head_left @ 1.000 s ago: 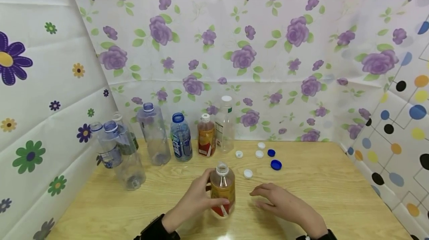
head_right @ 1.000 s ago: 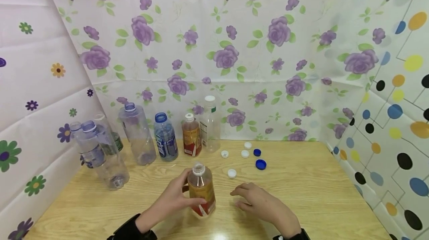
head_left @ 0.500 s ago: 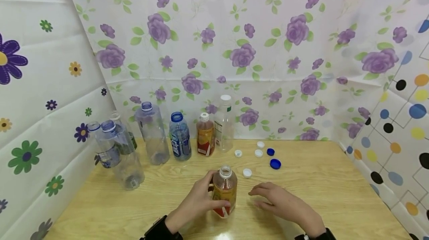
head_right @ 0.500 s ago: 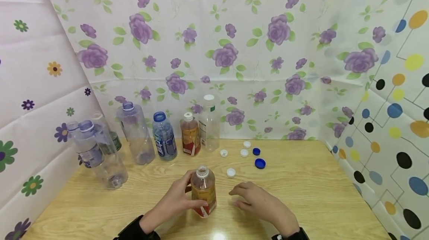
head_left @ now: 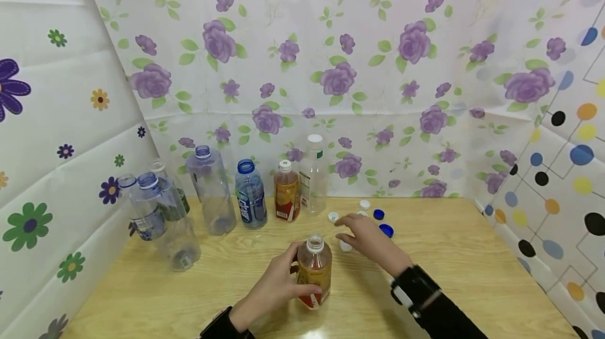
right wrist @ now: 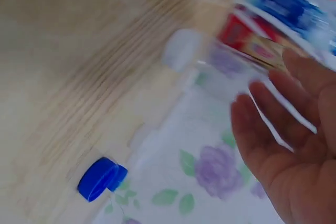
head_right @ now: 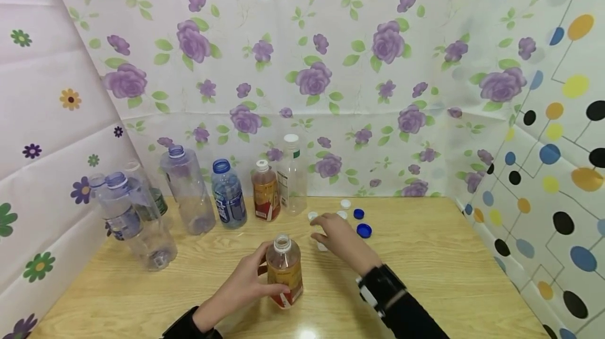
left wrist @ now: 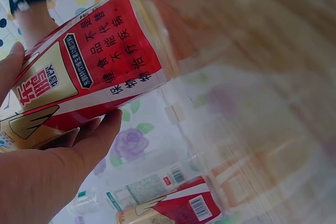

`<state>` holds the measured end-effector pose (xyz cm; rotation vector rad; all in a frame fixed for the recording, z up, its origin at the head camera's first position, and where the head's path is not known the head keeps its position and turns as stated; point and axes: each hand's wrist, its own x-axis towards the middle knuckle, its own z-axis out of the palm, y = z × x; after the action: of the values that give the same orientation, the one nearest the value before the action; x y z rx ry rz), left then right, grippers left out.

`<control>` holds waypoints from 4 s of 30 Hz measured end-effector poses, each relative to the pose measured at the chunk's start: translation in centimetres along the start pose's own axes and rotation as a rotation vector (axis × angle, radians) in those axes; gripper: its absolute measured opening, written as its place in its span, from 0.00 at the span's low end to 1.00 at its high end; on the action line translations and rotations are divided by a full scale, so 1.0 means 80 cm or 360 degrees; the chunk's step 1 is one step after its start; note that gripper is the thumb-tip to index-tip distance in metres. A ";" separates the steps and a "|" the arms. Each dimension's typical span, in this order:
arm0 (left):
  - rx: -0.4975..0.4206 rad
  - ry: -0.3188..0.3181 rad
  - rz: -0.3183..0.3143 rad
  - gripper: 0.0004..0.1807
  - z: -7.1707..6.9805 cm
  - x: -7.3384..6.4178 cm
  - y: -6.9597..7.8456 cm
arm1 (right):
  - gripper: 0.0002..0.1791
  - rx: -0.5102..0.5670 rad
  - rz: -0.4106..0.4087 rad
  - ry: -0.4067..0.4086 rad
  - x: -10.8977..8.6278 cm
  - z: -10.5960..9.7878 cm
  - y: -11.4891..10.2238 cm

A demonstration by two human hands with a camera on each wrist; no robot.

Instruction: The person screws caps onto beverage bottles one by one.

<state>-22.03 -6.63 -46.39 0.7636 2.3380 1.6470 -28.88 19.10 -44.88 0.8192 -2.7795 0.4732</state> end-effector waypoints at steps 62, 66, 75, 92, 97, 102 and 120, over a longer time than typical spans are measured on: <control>-0.0081 -0.0086 -0.0011 0.47 -0.007 -0.002 0.007 | 0.17 0.0838 -0.0218 0.0629 0.013 -0.050 -0.095; -0.0066 -0.0083 0.0008 0.46 -0.007 -0.002 0.005 | 0.18 0.1072 -0.0258 0.0702 -0.005 -0.053 -0.110; -0.0016 -0.0056 -0.0009 0.47 -0.006 0.001 0.005 | 0.15 0.1154 -0.0354 0.0690 -0.022 -0.047 -0.120; -0.0037 -0.0067 0.0014 0.46 -0.005 -0.002 0.007 | 0.11 0.0745 -0.0429 0.0646 -0.029 -0.049 -0.118; -0.0064 -0.0079 -0.0011 0.46 -0.005 -0.002 0.008 | 0.15 0.0568 -0.0575 0.0452 -0.027 -0.077 -0.113; -0.0096 -0.0102 -0.0035 0.46 -0.006 -0.003 0.008 | 0.22 0.0368 -0.0722 0.0050 -0.015 -0.118 -0.111; -0.0077 -0.0136 -0.0039 0.49 -0.006 -0.004 0.007 | 0.15 0.0143 -0.0755 -0.0356 0.009 -0.135 -0.119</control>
<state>-21.76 -7.06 -45.71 0.7772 2.2327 1.6211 -23.07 15.09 -32.35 1.5848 -2.6293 0.4400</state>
